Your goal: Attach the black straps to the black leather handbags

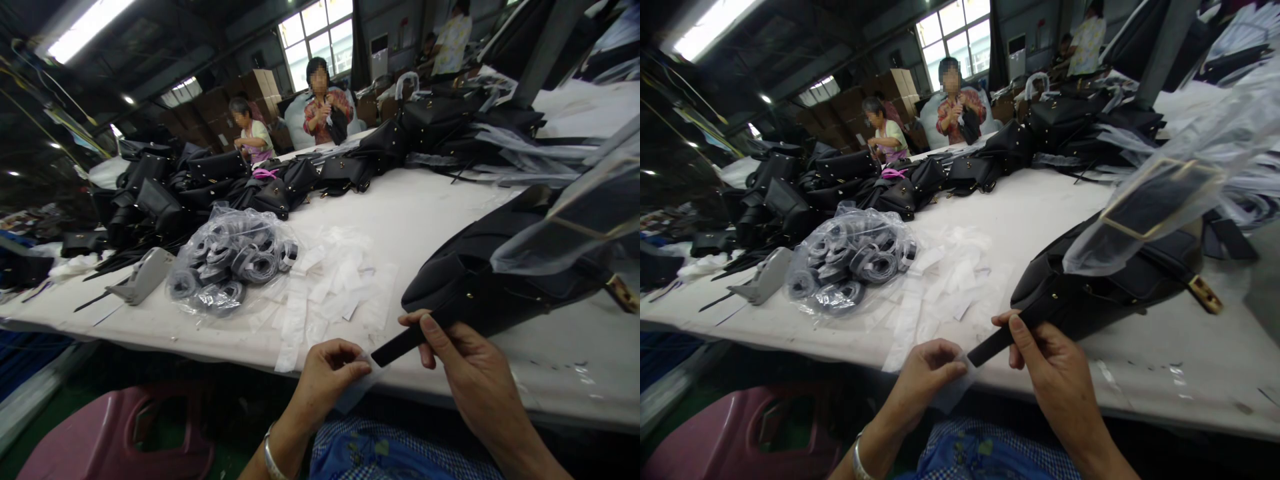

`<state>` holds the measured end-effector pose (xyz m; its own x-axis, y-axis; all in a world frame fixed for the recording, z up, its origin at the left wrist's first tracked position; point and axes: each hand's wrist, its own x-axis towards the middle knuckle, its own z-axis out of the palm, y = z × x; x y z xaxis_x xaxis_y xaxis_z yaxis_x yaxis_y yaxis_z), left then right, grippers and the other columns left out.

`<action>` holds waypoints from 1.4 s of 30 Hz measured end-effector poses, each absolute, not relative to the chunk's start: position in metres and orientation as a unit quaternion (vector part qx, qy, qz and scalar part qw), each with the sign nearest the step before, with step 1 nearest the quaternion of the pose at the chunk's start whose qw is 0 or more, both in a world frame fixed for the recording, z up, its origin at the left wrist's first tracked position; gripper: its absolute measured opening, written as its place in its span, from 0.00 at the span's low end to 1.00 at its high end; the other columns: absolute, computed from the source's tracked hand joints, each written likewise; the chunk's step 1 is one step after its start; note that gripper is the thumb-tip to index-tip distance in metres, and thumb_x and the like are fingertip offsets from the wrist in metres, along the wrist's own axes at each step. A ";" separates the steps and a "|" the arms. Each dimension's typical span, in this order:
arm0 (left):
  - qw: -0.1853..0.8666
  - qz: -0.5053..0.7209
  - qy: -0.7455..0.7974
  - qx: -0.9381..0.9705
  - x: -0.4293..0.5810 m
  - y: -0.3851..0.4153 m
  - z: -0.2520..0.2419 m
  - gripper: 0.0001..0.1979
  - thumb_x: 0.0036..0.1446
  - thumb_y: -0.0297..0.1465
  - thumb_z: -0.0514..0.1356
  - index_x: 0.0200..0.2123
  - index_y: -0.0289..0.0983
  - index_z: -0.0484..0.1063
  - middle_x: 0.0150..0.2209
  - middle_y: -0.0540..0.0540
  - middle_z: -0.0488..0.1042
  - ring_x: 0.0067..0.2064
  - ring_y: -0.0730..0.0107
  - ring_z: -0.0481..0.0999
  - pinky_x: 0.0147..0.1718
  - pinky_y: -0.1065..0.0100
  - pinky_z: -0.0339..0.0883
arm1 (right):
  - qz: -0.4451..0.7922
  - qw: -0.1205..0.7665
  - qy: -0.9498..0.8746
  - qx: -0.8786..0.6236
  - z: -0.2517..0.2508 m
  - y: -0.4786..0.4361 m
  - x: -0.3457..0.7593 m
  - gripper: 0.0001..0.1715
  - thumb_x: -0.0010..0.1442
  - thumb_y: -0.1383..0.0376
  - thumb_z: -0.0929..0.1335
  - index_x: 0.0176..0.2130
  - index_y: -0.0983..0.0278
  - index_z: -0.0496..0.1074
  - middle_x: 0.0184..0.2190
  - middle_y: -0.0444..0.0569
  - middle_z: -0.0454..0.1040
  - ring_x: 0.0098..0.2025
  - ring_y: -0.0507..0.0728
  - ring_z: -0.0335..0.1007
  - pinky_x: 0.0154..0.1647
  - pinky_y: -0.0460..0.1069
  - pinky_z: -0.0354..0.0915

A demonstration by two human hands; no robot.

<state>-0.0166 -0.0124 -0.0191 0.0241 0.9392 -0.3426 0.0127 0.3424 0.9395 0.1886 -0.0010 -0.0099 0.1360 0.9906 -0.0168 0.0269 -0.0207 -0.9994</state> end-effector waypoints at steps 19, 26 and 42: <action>0.572 0.431 0.574 0.398 -0.017 -0.014 -0.025 0.10 0.41 0.29 0.74 0.29 0.34 0.78 0.27 0.50 0.77 0.31 0.72 0.73 0.32 0.73 0.64 | 0.414 0.542 -0.460 -0.568 -0.008 -0.005 0.192 0.21 0.63 0.48 0.67 0.26 0.58 0.75 0.29 0.47 0.76 0.49 0.62 0.73 0.57 0.54 0.63; 0.562 0.425 0.583 0.405 -0.018 -0.013 -0.031 0.10 0.44 0.33 0.73 0.29 0.35 0.80 0.27 0.48 0.79 0.30 0.70 0.75 0.32 0.72 0.66 | 0.409 0.543 -0.462 -0.569 -0.007 -0.005 0.190 0.25 0.63 0.48 0.66 0.21 0.59 0.70 0.27 0.47 0.73 0.49 0.62 0.73 0.56 0.53 0.64; 0.607 0.438 0.555 0.364 -0.002 -0.007 -0.017 0.10 0.46 0.35 0.74 0.30 0.35 0.81 0.27 0.47 0.80 0.28 0.72 0.74 0.30 0.73 0.64 | 0.432 0.518 -0.477 -0.563 -0.010 -0.003 0.193 0.22 0.62 0.46 0.67 0.29 0.59 0.77 0.25 0.48 0.76 0.47 0.63 0.76 0.51 0.53 0.68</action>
<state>-0.0015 -0.0075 -0.0174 0.0003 0.9347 -0.3554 -0.1268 0.3526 0.9272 0.1934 -0.0032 -0.0099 0.1706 0.9853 0.0081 0.0900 -0.0074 -0.9959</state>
